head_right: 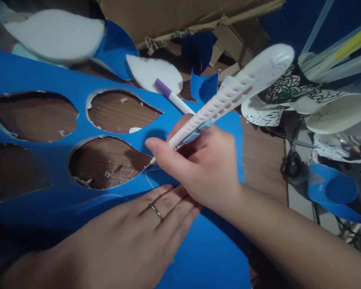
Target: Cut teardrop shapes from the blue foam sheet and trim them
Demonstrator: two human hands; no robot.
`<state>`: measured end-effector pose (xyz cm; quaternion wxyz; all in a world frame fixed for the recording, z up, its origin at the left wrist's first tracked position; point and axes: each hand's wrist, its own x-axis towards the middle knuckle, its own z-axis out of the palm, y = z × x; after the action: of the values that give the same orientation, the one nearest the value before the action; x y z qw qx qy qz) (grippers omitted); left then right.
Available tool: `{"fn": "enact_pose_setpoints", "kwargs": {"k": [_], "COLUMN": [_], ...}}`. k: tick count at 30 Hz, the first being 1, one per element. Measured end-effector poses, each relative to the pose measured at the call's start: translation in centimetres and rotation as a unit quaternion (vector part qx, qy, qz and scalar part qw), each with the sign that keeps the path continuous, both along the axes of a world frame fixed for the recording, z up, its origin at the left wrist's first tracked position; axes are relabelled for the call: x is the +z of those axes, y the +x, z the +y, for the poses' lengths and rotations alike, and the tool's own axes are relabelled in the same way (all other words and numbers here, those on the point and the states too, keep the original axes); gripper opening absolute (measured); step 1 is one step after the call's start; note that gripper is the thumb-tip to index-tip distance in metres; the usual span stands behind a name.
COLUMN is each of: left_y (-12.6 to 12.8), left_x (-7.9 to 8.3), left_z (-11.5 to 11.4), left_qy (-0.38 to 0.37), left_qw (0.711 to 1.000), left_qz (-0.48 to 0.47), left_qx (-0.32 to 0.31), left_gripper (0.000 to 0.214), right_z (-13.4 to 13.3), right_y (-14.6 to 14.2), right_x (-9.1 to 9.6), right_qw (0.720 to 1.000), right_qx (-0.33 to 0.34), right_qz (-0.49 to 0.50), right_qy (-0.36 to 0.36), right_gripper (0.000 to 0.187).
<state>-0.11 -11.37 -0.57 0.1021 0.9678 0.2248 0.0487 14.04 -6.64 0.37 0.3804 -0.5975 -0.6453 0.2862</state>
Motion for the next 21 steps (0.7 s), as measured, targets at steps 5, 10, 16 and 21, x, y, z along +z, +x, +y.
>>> {"fn": "enact_pose_setpoints", "kwargs": {"k": [5,10,16,21], "left_y": [0.03,0.08,0.08,0.15], "left_x": [-0.13,-0.06,0.05,0.21], "left_z": [-0.08,-0.09,0.06,0.17], "left_qy": [-0.002,-0.016,-0.037,-0.055], "left_qw": [1.000,1.000,0.999,0.998], "left_qz": [-0.008,-0.001,0.006,0.027], "left_qx": [0.015,0.008,0.001,-0.007], "left_gripper": [0.048,0.045,0.045,0.044], "right_z": [0.09,0.06,-0.03,-0.30], "right_y": [-0.16,-0.17,-0.10,-0.01], "right_x": [0.19,0.17,0.05,-0.05], "right_qw": [1.000,1.000,1.000,0.997], "right_qx": [-0.004,-0.009,0.000,0.015], "right_qz": [0.001,0.007,-0.013,-0.067], "right_qy": [-0.006,-0.006,0.014,0.046], "right_gripper": [0.020,0.020,0.020,0.022]}}
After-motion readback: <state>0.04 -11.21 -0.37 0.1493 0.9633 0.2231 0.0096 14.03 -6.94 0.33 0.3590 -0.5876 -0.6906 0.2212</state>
